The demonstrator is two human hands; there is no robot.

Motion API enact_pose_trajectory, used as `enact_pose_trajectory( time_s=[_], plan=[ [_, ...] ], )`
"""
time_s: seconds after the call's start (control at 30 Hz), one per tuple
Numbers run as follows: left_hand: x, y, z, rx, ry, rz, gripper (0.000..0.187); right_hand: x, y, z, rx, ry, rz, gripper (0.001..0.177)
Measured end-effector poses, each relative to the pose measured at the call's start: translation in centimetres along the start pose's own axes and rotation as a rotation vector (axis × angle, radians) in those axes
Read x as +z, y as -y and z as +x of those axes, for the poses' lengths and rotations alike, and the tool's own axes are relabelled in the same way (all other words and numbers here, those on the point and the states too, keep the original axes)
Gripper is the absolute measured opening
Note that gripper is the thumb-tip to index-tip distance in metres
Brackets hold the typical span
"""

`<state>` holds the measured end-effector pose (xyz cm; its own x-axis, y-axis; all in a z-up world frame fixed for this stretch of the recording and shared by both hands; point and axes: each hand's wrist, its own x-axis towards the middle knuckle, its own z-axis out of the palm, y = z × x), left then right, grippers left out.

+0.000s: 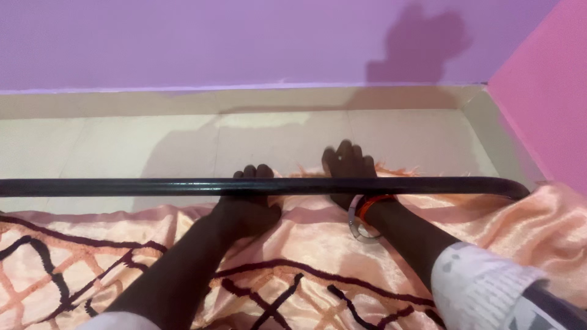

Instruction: The person folds a peach-colored bed sheet with a dark grid pattern on a metal bed frame. They smooth the fabric, align the edges, and fold the sheet in half multiple times to create a compact stack.

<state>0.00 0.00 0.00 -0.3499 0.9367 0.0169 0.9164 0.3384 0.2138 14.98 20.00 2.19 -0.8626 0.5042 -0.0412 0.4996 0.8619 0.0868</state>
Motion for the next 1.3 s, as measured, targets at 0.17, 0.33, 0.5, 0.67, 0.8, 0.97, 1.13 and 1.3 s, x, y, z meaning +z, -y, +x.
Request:
enact_pose_trajectory(
  time_s=[0.17, 0.33, 0.5, 0.67, 0.8, 0.97, 1.13, 1.3],
  plan=[
    [-1.6, -2.3, -1.0, 0.12, -0.118, -0.168, 0.03, -4.4, 1.3, -2.1, -0.087, 0.375, -0.133, 0.046],
    [-5.5, -4.4, -1.5, -0.002, 0.228, -0.532, 0.052, -7.2, 0.6, -5.6, -0.018, 0.614, 0.256, 0.063],
    [-9.9, -6.0, -1.4, -0.033, 0.542, -0.419, 0.081, -8.9, -1.3, -8.0, -0.101, 0.574, 0.466, 0.086],
    [-11.0, -6.5, -1.3, -0.068, 0.634, -0.324, 0.096, -8.0, -2.2, -7.7, -0.058, 0.671, 0.431, 0.085],
    [-10.8, -6.5, -1.3, -0.105, 0.708, -0.383, 0.095, -6.1, -3.3, -7.0, 0.085, 0.77, 0.458, 0.098],
    [-10.7, -6.7, -0.6, -0.148, 0.788, -0.515, 0.094, -4.8, -3.6, -5.7, 0.037, 0.918, 0.489, 0.102],
    [-11.1, -6.4, -0.3, -0.22, 0.828, -0.646, 0.093, -4.4, -3.5, -5.0, 0.057, 0.915, 0.543, 0.1],
    [-11.9, -5.7, -1.1, -0.281, 0.906, -0.439, 0.094, -5.1, -3.5, -5.2, 0.066, 0.906, 0.559, 0.098]
  ],
)
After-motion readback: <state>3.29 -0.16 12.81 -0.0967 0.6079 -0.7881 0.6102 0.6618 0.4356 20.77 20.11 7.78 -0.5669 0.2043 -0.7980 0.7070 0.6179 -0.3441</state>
